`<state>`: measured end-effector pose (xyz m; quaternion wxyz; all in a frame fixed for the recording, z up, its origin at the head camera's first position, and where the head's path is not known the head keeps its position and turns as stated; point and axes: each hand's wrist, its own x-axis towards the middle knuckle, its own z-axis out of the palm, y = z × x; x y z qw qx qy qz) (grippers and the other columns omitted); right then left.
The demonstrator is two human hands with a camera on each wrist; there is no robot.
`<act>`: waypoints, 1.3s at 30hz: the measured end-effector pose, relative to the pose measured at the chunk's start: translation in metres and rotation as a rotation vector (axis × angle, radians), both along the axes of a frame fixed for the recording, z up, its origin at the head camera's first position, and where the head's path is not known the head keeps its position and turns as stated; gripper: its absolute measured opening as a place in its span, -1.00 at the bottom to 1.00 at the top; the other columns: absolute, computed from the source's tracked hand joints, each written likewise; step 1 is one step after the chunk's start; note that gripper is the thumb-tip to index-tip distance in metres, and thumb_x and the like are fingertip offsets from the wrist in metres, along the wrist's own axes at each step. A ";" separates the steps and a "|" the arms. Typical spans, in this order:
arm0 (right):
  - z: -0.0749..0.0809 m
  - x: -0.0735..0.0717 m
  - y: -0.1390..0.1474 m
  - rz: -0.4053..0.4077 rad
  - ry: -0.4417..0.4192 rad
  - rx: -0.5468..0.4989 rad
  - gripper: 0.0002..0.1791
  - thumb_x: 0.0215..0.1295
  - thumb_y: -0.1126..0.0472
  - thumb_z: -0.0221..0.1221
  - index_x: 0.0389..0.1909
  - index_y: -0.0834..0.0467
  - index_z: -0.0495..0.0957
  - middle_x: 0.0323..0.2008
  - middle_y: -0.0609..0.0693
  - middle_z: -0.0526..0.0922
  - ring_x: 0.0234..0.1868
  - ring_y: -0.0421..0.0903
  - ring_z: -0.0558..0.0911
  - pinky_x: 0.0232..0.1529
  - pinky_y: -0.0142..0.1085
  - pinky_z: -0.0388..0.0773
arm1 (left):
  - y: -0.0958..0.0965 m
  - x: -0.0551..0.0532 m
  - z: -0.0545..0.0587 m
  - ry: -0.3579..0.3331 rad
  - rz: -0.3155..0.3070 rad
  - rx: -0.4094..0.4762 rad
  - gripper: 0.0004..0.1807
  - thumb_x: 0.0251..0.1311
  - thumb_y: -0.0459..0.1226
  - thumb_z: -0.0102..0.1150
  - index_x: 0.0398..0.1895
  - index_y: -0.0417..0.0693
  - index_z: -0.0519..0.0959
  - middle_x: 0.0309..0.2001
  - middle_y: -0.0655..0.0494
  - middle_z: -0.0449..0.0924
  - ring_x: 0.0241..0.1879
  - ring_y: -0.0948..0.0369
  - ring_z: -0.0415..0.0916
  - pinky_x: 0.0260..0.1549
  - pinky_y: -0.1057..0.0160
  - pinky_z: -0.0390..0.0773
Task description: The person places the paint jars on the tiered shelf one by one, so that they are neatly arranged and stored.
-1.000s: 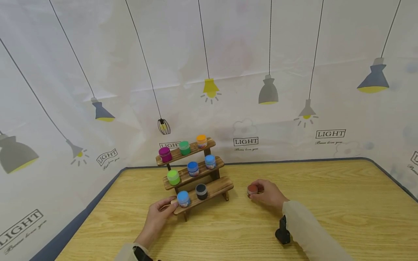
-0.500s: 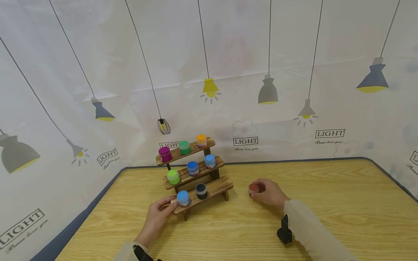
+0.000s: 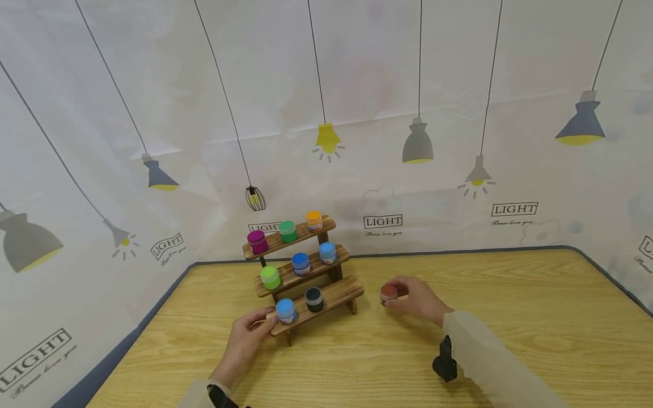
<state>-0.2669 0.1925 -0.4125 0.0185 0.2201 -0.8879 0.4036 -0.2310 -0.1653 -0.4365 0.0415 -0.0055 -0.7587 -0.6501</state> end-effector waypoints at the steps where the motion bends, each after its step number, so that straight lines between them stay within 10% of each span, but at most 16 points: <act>1: 0.003 0.001 -0.002 0.009 0.008 0.004 -0.56 0.05 0.17 0.26 -0.07 0.32 0.46 -0.22 0.07 0.55 -0.21 0.01 0.53 -0.22 -0.17 0.46 | 0.000 0.000 0.000 0.002 -0.001 0.000 -0.57 0.07 -0.28 0.19 -0.03 -0.39 0.47 -0.13 -0.17 0.52 -0.33 0.28 0.51 -0.43 0.41 0.50; 39: 0.022 -0.012 -0.067 0.059 0.068 -0.013 -0.55 0.09 0.18 0.22 -0.02 0.32 0.43 -0.21 0.06 0.55 -0.17 0.02 0.52 -0.21 -0.18 0.47 | 0.001 0.000 -0.001 0.005 0.012 -0.002 -0.58 0.05 -0.28 0.21 -0.05 -0.38 0.48 -0.11 -0.16 0.50 -0.31 0.24 0.51 -0.41 0.40 0.51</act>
